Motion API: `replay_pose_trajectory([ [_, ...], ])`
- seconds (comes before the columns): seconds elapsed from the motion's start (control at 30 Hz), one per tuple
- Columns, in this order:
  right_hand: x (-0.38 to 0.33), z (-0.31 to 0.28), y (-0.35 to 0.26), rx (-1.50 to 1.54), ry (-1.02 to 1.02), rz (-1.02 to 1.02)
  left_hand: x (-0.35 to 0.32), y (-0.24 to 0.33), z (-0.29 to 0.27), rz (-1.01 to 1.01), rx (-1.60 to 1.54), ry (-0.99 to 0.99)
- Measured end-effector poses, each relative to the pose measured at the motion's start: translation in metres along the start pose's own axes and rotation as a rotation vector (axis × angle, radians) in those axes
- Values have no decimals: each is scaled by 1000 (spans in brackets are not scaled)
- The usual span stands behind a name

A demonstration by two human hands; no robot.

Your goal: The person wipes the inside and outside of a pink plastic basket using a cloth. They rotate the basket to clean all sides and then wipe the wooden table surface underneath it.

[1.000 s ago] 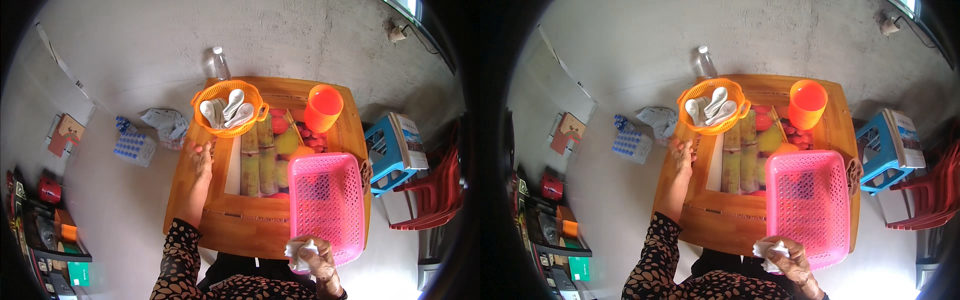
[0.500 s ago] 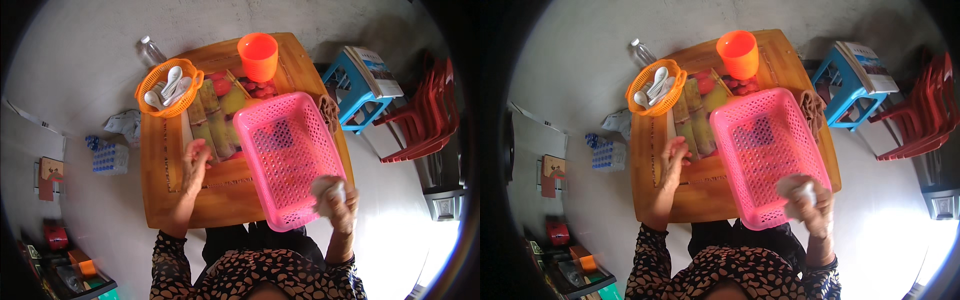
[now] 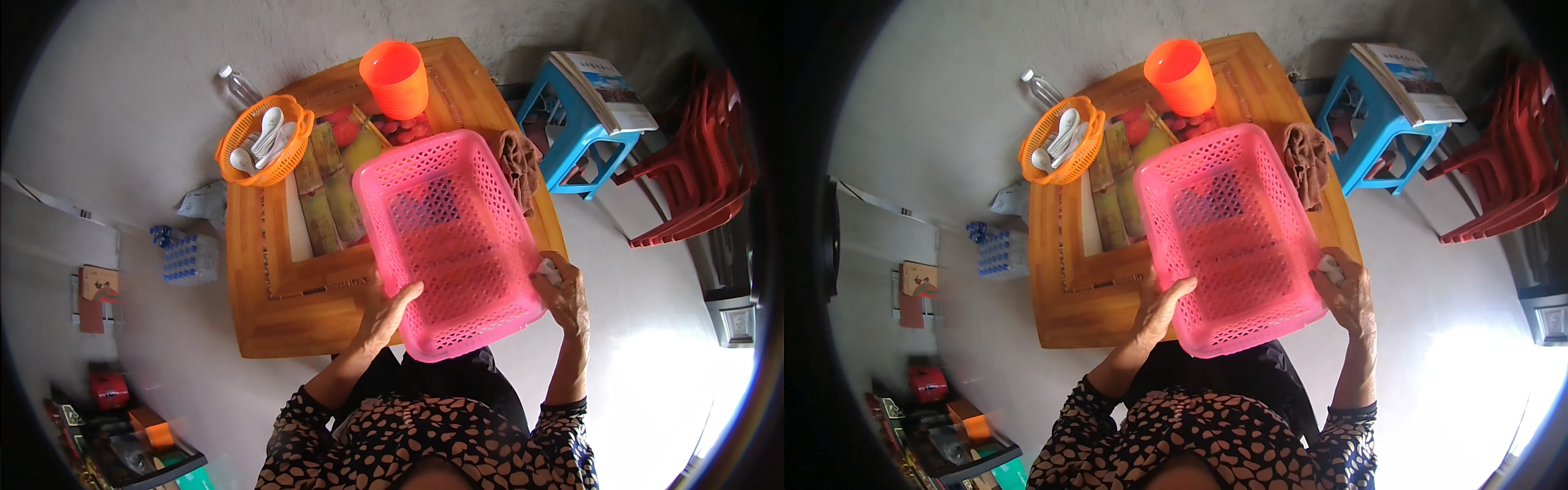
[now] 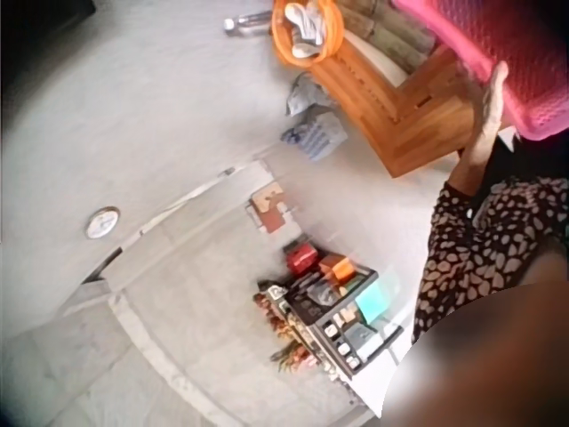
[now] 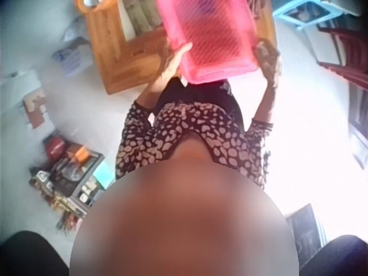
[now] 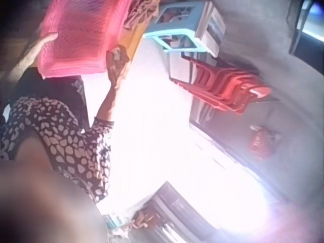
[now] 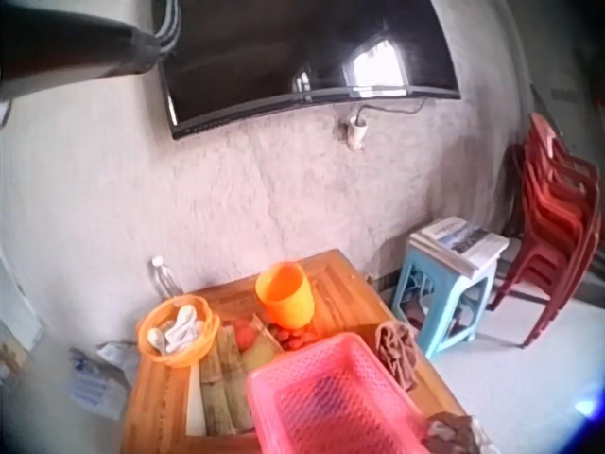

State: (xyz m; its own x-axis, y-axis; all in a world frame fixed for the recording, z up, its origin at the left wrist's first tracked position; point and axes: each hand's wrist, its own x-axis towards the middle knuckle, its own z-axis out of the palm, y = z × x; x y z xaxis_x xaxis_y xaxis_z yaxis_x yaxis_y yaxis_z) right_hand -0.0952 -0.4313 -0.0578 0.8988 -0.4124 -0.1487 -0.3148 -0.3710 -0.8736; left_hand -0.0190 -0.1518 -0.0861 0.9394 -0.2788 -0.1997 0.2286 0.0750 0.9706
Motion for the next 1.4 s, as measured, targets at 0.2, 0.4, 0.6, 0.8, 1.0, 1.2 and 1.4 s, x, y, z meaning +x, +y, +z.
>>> replay_pose_trajectory([
  [0.2,-12,32,7,486,-3,-96,-15,2,-26,-173,-380,140],
  [0.4,-15,64,8,738,-77,53,-17,57,-30,177,-128,321],
  [0.6,-22,43,11,360,124,-102,-18,88,-35,324,3,454],
  [0.8,-1,-4,11,-1,540,-135,-31,105,-49,375,70,520],
  [1.0,43,-24,67,-350,629,-286,-34,108,-76,229,-127,493],
  [1.2,91,-17,37,-283,648,-224,-42,106,-97,51,-379,288],
  [1.4,188,6,-35,-334,623,-640,-48,103,-82,65,-351,338],
])
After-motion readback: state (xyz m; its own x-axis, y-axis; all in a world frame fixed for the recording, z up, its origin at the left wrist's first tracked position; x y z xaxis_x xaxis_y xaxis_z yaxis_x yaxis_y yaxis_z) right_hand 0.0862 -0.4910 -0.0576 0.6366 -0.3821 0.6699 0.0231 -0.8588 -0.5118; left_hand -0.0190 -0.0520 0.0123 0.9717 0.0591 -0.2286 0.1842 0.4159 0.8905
